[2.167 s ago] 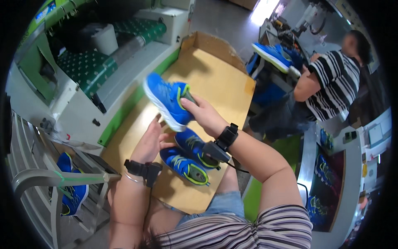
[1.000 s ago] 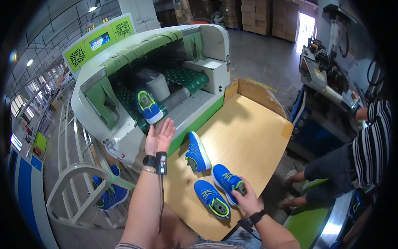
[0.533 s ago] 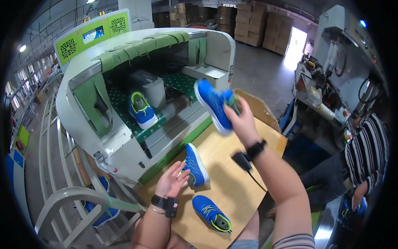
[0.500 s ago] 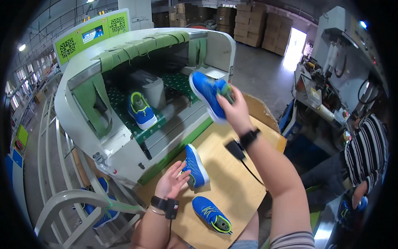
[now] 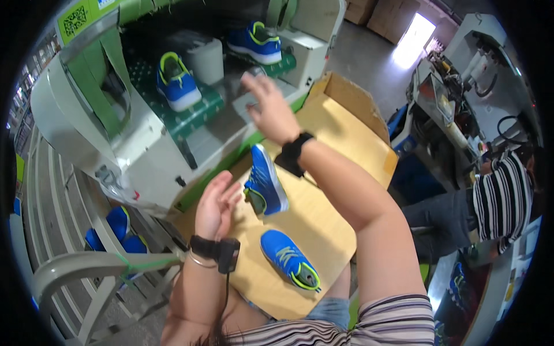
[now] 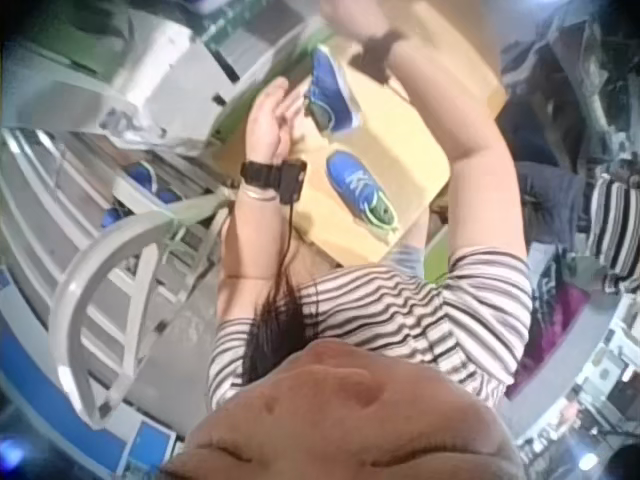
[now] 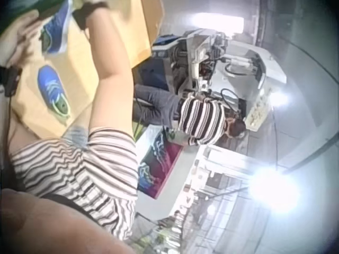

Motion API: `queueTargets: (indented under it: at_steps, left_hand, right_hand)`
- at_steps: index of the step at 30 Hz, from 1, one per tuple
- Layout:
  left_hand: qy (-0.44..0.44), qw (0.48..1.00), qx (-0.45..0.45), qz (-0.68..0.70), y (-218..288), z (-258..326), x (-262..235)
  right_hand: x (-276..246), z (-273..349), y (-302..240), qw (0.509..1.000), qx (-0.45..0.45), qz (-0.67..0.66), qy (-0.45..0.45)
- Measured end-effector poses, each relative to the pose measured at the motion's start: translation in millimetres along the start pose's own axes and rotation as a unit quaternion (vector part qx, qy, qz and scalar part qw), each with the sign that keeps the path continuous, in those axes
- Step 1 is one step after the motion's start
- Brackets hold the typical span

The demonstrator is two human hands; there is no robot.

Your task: Processing and sorting finished shoes at a workstation with a conveyor belt.

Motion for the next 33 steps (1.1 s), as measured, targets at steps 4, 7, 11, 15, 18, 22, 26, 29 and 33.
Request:
queueTargets:
  at_steps: [4,7,11,15,18,22,26,29,33]
  left_hand:
    - [0.048,0.995,0.027,-0.085,-1.5,-1.4,3.8]
    - [0.061,0.992,0.008,-0.113,-8.0,-1.2,-3.5]
    - [0.056,0.987,-0.023,-0.152,-17.9,-1.9,-3.0]
    - [0.011,0.985,-0.026,-0.172,-23.5,-3.2,16.1]
    - [-0.014,0.984,-0.044,-0.172,-28.9,-5.8,15.4]
    - [-0.07,0.985,-0.059,-0.143,-26.2,1.4,20.3]
    - [-0.197,0.974,-0.002,-0.112,-4.3,15.9,54.4]
    - [-0.256,0.966,0.028,-0.025,9.0,19.1,63.0]
    - [-0.246,0.966,0.077,0.026,26.5,10.5,49.6]
  right_hand:
    - [51.0,146.0,-18.2,0.965,0.044,-0.057,-0.251]
    - [46.4,178.4,-5.8,0.969,0.1,-0.021,-0.224]
    - [20.9,189.7,19.9,0.937,0.3,-0.056,-0.167]
    - [-0.5,213.1,66.2,0.859,0.427,-0.258,-0.118]
    - [7.1,222.4,64.4,0.864,0.44,-0.243,-0.025]
    - [-12.1,193.3,35.2,0.758,0.459,-0.464,-0.008]
    - [-55.3,120.5,-49.4,0.869,0.254,-0.425,0.027]
    - [-52.0,63.7,-84.6,0.896,0.192,-0.399,-0.024]
    - [-22.1,25.2,-104.8,0.961,0.122,-0.242,-0.049]
Point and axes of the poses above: each hand's wrist, its own z-axis away from the middle knuckle, its own x-axis out of the palm, y = z × x, the point moved 5 cm from there along -z, towards the middle knuckle, and after that the axes turned 1 degree about -y, right-handed, at the moved point
